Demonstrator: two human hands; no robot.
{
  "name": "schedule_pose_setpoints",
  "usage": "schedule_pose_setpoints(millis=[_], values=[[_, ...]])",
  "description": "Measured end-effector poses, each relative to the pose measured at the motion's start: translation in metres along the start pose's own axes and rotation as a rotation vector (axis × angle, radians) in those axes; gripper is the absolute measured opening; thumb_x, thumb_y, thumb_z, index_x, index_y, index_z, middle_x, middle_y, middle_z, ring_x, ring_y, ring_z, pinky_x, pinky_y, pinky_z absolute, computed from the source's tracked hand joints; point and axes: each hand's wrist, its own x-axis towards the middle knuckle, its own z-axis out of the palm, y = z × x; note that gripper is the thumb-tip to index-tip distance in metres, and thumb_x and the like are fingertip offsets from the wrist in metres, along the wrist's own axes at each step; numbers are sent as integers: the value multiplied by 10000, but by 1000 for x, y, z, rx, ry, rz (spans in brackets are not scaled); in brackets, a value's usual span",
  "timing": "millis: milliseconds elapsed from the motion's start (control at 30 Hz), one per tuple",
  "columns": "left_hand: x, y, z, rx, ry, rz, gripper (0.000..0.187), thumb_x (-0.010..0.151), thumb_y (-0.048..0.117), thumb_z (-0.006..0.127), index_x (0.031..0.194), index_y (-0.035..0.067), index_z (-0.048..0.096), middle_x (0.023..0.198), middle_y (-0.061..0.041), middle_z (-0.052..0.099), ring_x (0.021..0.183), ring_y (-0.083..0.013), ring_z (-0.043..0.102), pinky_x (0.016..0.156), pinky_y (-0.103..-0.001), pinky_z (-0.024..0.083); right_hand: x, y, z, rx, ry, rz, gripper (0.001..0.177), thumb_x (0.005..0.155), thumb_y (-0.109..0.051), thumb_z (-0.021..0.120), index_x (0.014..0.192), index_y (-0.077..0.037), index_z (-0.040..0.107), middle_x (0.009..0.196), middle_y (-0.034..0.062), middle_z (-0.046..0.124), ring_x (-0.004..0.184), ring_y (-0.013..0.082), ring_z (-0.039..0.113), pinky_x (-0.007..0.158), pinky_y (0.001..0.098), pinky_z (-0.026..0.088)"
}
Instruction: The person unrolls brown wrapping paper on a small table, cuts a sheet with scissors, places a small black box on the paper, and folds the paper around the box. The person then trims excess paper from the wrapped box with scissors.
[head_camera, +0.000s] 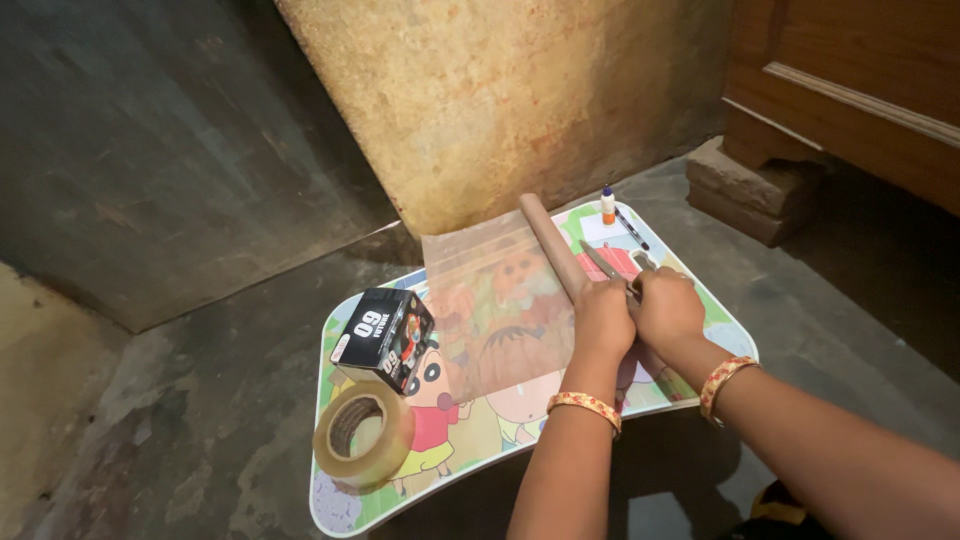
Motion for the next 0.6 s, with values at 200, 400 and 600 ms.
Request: schedule_pose_setpoints(millis=[200,400,600], values=[[-8,-4,-27,114,99,61,293,893,94,601,1146,-14,700,1213,-222,664,1245,-383,560,1023,-554,398,0,-15,-2,-34,139,-278,256,824,-247,714,1023,-95,770,1084,134,717,1007,337,674,888,456,544],[-14,-25,-75,219,15,-131,481,851,106,621,1329,64,607,1399,-250,539,1382,-401,414,1134,-602,256,2,-60,7,100,170,-508,385,840,-232,707,1197,-88,698,1263,184,690,1110,353,664,930,471,538],[-40,-63,-134,325,109,-225,480,876,120,639,1348,50,588,1446,-236,510,1432,-405,391,1175,-583,259,-13,-125,28,351,-17,-561,523,815,-172,701,1322,-55,651,1333,222,636,1205,397,603,1028,467,480]])
